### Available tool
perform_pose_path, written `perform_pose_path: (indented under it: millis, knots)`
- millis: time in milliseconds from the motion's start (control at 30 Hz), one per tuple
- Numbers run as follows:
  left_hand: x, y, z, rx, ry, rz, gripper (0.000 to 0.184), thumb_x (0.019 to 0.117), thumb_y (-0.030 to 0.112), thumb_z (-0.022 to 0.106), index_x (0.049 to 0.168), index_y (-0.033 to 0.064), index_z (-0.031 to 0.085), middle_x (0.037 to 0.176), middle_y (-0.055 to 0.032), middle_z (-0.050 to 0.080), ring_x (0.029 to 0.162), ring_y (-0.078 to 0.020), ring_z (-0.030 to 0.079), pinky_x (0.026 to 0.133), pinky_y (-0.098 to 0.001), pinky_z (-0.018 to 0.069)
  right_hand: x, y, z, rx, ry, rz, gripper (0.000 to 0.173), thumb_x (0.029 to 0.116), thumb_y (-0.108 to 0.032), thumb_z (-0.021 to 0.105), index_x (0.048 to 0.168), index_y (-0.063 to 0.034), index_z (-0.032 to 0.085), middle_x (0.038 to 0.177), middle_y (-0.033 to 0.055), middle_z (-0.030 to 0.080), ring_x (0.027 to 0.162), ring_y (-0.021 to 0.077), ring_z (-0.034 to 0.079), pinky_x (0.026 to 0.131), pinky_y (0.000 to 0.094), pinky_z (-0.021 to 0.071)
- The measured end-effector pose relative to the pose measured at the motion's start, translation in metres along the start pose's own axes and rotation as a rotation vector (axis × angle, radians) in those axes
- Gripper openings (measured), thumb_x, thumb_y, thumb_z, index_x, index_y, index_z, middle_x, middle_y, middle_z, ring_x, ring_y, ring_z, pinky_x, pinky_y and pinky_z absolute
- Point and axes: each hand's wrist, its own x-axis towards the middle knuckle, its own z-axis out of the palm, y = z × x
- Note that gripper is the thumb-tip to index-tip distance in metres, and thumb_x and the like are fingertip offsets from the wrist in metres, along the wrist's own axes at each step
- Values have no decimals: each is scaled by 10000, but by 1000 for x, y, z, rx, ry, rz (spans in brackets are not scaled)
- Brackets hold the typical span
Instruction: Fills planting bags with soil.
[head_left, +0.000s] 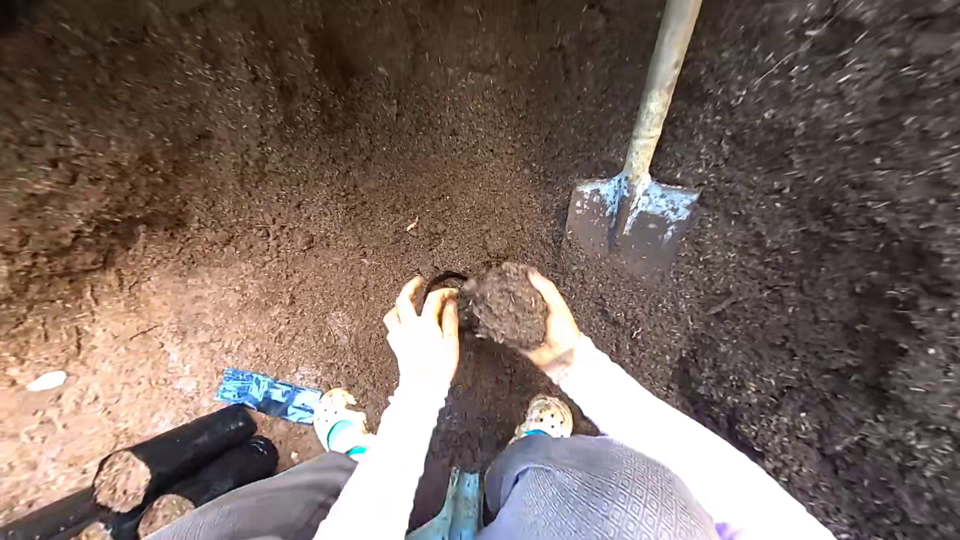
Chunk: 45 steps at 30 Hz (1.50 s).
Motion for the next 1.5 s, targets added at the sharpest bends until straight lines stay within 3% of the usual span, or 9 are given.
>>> perform_pose_path:
  millis: [200,300,400,667,900,1033,1167,1367,1500]
  knots:
    - [41,-28,11,-73,-273,-113,767,840,42,756,1530,-9,424,1615,-231,352,1461,-327,419,1187,-446,385,45,15,32,-142,77,-17,457,1060,-428,468,1422,-149,480,1124,102,680,975,213,681,829,413,589]
    - [33,-19,6,-78,-267,-146,720,860,88,772,1481,-51,436,1526,-245,466,1410,-305,487,1184,-446,395,47,24,39,-513,141,-76,598,1037,-220,575,1566,-86,331,1422,156,556,1229,229,597,1015,414,522]
    - [28,-9,-5,-4,-298,-229,648,899,83,725,1454,-108,451,1485,-288,495,1412,-348,479,1188,-471,371,41,23,47,-1137,6,-134,593,992,-192,656,1522,-49,436,1639,206,294,1501,314,332,1207,471,338]
    - [34,-19,0,-78,-256,-91,821,879,63,750,1570,-20,316,1645,-218,301,1494,-293,380,1220,-405,338,35,8,62,-1759,-102,-112,530,1025,-233,626,1522,-139,468,1647,190,289,1452,386,400,1166,499,394]
    - [32,-27,-2,-110,-309,-12,757,896,42,697,1574,25,361,1680,-139,276,1529,-244,328,1241,-395,298,54,8,55,-2066,-238,-81,286,1035,-67,560,1301,-29,657,1421,188,561,1321,362,553,1078,502,484]
    - [39,-39,-14,-174,-212,-46,621,1002,343,656,1541,115,449,1522,-178,491,1373,-311,513,1117,-493,445,56,-40,50,-1824,-196,-209,222,994,-136,670,1190,-36,699,1234,195,651,1137,335,651,1005,512,526]
    - [53,-30,-17,76,-494,-386,734,1034,605,481,1473,17,439,1327,-270,619,1246,-404,617,1057,-599,467,64,-24,39,-1852,-252,-155,282,977,-176,697,1238,-70,712,1238,155,671,1138,276,664,1038,448,524]
    - [47,-15,-18,318,-504,-277,422,1118,328,375,1280,33,629,1244,-241,667,1206,-409,638,989,-617,492,59,28,45,-2204,-291,-172,290,1029,26,482,1252,-6,664,1342,183,608,1288,362,570,1008,488,527]
    - [51,-27,-24,134,-449,-305,418,1081,410,470,1201,41,627,1090,-192,671,1019,-335,661,880,-574,507,68,-10,52,-2063,-391,-30,268,1054,-123,545,1264,-28,683,1342,187,619,1285,347,585,1074,522,476]
